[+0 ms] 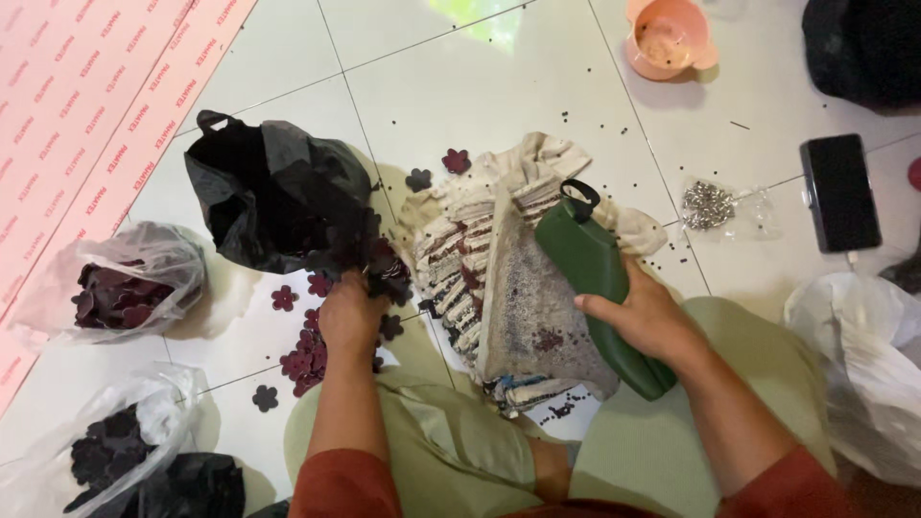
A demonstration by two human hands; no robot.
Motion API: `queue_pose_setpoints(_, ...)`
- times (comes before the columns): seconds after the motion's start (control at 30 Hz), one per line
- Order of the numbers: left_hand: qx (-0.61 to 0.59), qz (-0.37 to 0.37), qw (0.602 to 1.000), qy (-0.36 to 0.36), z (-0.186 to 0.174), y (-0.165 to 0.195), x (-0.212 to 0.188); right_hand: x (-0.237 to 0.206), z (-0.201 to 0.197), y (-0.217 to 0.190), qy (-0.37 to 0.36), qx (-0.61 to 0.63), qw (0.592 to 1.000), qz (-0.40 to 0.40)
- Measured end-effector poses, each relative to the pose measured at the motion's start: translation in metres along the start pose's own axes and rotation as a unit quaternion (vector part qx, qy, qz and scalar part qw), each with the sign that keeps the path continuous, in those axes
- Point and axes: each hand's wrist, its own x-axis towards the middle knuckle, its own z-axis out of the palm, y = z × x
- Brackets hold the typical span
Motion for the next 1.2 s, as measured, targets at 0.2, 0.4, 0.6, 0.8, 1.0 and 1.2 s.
queue_pose_setpoints(0.2, 0.060, -0.011, 0.998, 0.019, 0.003, -0.006, -0.001, -0.001, 0.000, 0.002, -0.006, 0.004, 1.000, 0.000)
queue_pose_setpoints(0.4, -0.051, -0.062, 0.996, 0.045, -0.023, 0.018, -0.034, 0.000, -0.001, -0.002, -0.005, 0.039, 0.999, -0.009)
queue_pose_setpoints(0.6, -0.426, 0.041, 0.899, -0.095, 0.015, 0.093, -0.047, 0.007, -0.002, -0.006, -0.009, -0.003, 0.999, 0.050)
queue_pose_setpoints(0.8, -0.559, -0.014, 0.812, -0.167, 0.066, 0.154, -0.036, 0.010, -0.002, -0.002, 0.006, -0.047, 0.998, 0.039)
queue_pose_setpoints(1.0, -0.275, -0.063, 0.953, -0.106, 0.049, 0.151, -0.040, 0.011, -0.005, -0.004, -0.011, -0.052, 0.997, 0.046)
queue_pose_setpoints(1.2, -0.376, -0.070, 0.922, -0.063, 0.046, 0.143, -0.044, 0.008, -0.008, -0.009, -0.012, -0.061, 0.997, 0.045)
